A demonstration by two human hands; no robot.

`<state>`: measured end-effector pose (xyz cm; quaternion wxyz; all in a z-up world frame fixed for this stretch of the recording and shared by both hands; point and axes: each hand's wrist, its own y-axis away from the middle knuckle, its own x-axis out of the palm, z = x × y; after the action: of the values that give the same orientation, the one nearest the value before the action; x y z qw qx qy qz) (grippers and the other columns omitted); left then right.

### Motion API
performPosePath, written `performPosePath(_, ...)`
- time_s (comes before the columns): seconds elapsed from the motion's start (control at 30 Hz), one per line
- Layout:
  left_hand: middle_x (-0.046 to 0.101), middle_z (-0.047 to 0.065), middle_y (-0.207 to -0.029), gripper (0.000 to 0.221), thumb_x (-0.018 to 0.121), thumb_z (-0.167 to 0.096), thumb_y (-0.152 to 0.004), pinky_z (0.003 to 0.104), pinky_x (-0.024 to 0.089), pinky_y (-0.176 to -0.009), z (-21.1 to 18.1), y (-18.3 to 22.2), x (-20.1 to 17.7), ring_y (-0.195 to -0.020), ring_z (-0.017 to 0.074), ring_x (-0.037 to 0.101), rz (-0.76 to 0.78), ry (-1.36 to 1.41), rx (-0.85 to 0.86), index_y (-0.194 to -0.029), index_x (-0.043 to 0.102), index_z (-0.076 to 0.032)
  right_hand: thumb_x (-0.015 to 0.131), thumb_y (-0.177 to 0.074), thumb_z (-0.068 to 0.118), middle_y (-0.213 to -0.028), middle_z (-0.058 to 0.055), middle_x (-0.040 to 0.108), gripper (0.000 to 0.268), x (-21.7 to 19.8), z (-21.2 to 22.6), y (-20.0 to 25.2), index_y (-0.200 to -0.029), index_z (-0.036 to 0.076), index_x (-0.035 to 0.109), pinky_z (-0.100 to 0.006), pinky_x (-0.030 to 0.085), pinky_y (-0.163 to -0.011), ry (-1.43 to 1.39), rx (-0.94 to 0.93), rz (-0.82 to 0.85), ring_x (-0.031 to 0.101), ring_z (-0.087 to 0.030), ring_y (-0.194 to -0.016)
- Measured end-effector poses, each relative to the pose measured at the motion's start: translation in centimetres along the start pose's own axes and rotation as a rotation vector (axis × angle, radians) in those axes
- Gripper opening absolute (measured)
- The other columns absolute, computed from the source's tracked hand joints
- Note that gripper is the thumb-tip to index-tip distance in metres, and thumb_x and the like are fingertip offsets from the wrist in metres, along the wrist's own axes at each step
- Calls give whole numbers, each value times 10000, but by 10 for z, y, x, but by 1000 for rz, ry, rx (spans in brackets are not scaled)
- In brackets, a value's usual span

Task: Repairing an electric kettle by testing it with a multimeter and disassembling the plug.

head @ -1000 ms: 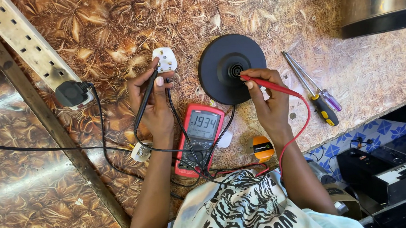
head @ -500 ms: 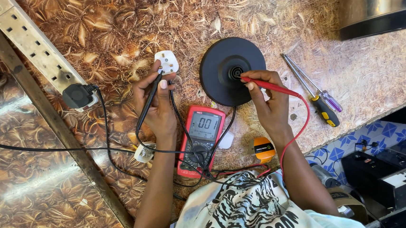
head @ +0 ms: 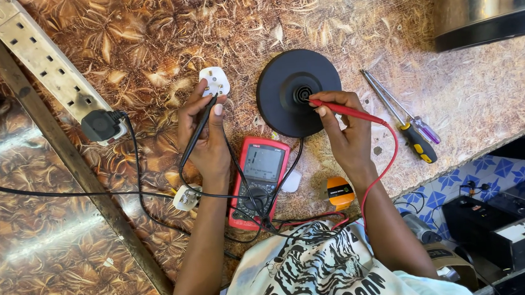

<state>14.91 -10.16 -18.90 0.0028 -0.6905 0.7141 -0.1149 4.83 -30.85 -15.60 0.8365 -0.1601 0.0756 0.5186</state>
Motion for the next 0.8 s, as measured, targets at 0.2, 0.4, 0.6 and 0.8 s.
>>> performPosePath(0.2, 564, 272, -1387, 142, 627, -44, -1019, 373, 612, -876, 0, 0, 1, -1055, 321, 724, 0, -21, 21, -1140, 594, 21, 579, -1046, -6, -1113, -225, 686, 114, 1, 1, 0, -1135, -78, 576, -370, 586, -900, -15, 2, -3, 729, -322, -1043)
performPosePath(0.4, 558, 279, -1390, 141, 632, -43, -1014, 452, 601, -950, 1, 0, 1, -1061, 343, 722, 10, 11, 43, -1128, 597, 33, 521, -1076, 35, -1136, -248, 661, 139, 4, 0, 0, -1153, -81, 527, -365, 591, -892, -92, -5, -73, 715, -334, -1046)
performPosePath(0.6, 554, 291, -1382, 139, 615, -45, -1018, 494, 585, -979, -1, -1, 2, -1053, 346, 719, 12, 13, 51, -1126, 594, 39, 527, -1082, 35, -1146, -235, 663, 146, 3, 0, -4, -1170, -81, 534, -363, 577, -903, -47, -11, -74, 700, -345, -1100)
performPosePath(0.8, 557, 291, -1374, 140, 624, -53, -1015, 501, 584, -980, -3, -1, 2, -1045, 337, 720, 0, 12, 36, -1113, 591, 43, 537, -1084, 34, -1152, -209, 675, 135, 3, -1, -6, -1178, -61, 552, -353, 569, -912, 11, -28, -51, 700, -320, -1105)
